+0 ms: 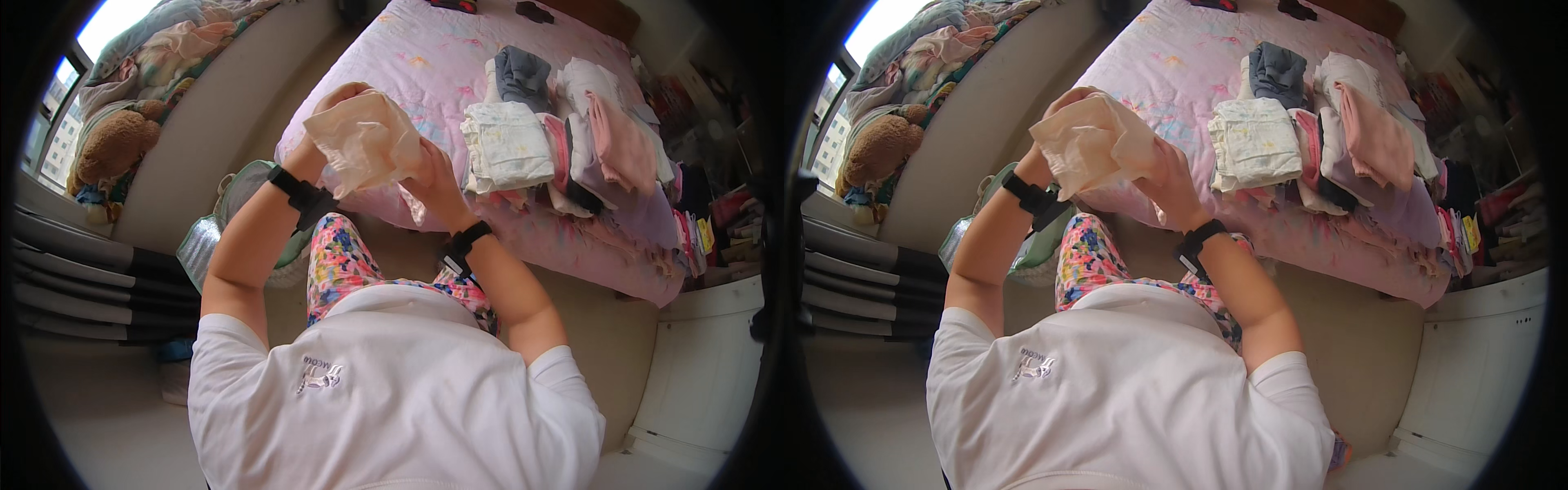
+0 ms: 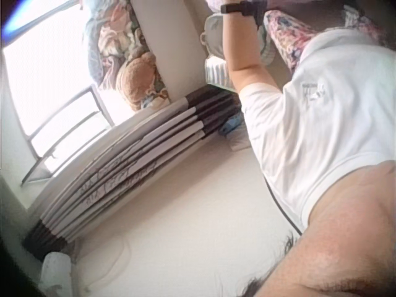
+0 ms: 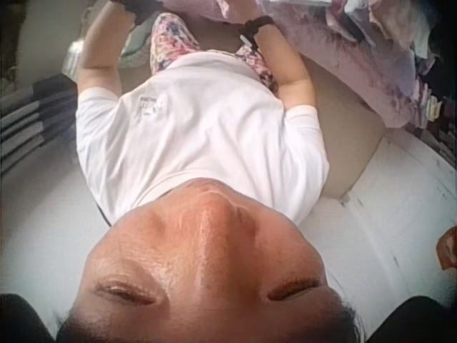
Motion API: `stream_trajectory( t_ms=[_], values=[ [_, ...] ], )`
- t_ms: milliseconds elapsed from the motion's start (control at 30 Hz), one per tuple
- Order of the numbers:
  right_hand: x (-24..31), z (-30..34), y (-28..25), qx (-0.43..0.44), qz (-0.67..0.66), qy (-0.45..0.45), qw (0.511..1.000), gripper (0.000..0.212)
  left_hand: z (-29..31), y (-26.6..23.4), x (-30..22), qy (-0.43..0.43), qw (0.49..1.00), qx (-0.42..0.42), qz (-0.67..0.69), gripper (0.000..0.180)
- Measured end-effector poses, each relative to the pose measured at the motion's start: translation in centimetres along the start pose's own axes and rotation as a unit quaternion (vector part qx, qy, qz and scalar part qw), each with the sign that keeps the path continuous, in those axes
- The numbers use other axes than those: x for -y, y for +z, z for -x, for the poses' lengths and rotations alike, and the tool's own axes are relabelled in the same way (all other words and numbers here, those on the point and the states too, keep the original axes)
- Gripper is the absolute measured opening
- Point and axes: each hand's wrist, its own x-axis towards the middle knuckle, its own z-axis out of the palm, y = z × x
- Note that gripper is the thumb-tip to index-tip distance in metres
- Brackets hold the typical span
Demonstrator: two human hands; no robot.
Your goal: The person sits on the floor and folds various baby clothes, including a striped cardigan, checkered shorts, and a white shirt, placing each folded item on a bed.
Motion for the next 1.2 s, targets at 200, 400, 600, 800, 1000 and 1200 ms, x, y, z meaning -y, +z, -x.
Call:
stream_trajectory(
  t_ms=[200,400,600,800,1000,1200],
  values=[
    [1.0,0.6,-0.2,-0.037,0.005,-0.017,0.999,0.060,-1.2,-1.1,6.5,-0.038,0.997,-0.012,0.070,0.024],
    [-0.3,0.8,-0.4,0.019,-0.180,0.110,0.977,0.040,0.5,2.4,7.1,0.016,0.891,-0.094,-0.444,0.035],
    [-1.9,-0.9,-2.8,-0.100,-0.493,0.265,0.823,0.034,1.1,1.2,4.2,0.000,0.881,-0.107,-0.461,0.030],
    [-1.5,-1.3,-2.5,-0.081,-0.492,0.308,0.810,0.035,2.8,1.0,6.0,-0.146,0.906,-0.050,-0.394,0.041],
    [-1.9,-0.6,-1.5,-0.032,-0.434,0.338,0.835,0.038,4.3,5.5,8.3,-0.138,0.905,-0.023,-0.401,0.053],
    [0.2,-0.4,-0.9,-0.012,-0.392,0.307,0.867,0.040,3.9,6.5,8.8,-0.090,0.920,-0.092,-0.370,0.039]
  ],
)
